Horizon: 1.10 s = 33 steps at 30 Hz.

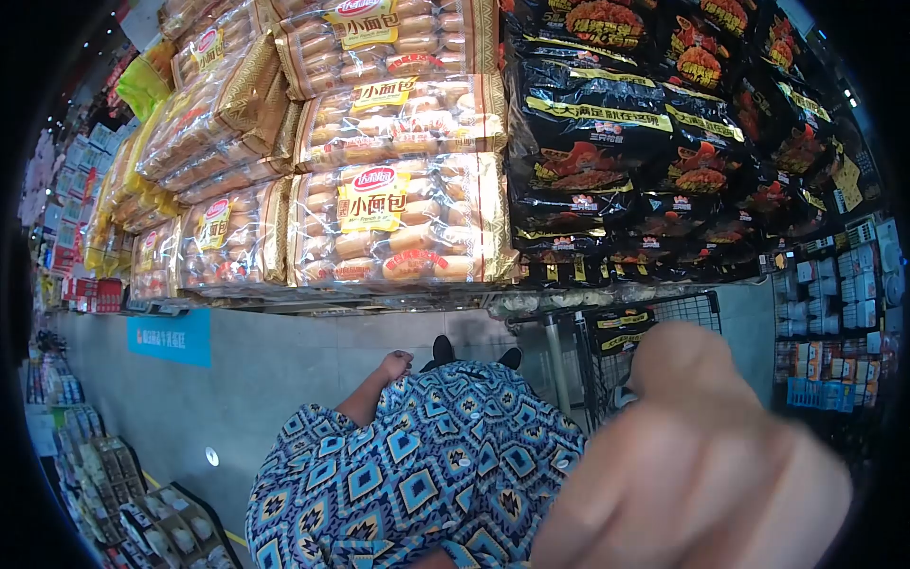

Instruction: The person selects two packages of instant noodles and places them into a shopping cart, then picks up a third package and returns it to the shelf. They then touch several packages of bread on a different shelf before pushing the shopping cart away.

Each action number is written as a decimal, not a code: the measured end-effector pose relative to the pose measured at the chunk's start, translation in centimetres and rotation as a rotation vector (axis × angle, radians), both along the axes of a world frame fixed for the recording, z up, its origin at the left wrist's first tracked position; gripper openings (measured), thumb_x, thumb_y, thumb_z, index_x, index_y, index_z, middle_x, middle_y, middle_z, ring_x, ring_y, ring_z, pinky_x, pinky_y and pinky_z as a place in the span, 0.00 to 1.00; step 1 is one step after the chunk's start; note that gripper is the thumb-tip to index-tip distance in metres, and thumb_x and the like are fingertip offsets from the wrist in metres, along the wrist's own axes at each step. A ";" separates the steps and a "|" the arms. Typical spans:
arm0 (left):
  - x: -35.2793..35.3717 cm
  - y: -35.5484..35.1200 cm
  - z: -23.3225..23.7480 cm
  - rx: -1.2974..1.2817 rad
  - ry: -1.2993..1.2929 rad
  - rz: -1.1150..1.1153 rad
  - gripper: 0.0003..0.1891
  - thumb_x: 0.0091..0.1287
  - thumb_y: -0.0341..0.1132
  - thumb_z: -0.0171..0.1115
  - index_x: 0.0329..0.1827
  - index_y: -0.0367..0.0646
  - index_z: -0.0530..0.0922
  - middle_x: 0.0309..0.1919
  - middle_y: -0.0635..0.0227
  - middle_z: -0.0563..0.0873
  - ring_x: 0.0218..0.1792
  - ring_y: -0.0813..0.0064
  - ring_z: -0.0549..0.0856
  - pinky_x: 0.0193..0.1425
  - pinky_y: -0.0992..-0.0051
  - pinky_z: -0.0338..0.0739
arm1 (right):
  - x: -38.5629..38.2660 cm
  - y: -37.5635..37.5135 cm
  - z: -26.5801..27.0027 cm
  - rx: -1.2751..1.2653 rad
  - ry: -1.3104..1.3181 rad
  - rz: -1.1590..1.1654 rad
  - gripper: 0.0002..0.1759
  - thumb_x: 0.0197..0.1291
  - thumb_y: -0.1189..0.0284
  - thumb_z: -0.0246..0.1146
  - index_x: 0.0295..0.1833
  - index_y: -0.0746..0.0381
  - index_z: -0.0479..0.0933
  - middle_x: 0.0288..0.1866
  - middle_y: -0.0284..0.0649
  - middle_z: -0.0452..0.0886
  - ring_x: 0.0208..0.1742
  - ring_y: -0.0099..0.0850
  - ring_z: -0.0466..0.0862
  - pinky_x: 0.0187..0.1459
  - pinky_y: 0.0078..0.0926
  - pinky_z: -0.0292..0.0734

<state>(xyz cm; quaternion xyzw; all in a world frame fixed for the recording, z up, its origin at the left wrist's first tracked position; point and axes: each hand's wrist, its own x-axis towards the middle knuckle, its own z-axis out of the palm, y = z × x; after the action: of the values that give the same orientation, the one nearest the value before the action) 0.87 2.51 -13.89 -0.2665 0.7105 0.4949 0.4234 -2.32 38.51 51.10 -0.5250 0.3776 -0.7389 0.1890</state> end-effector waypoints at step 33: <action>-1.2 0.7 -0.3 -0.033 -0.016 -0.094 0.18 0.66 0.43 0.57 0.52 0.40 0.79 0.33 0.64 0.82 0.27 0.71 0.82 0.21 0.72 0.73 | 1.9 3.5 2.8 0.972 0.875 -0.680 0.14 0.46 0.67 0.66 0.43 0.46 0.85 0.25 0.22 0.71 0.27 0.15 0.74 0.31 0.12 0.69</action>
<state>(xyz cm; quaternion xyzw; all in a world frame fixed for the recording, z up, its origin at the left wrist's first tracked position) -0.29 3.19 -14.22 -0.2436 0.7271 0.4604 0.4473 -0.41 42.00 53.93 -0.4826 0.8454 -0.2287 -0.0072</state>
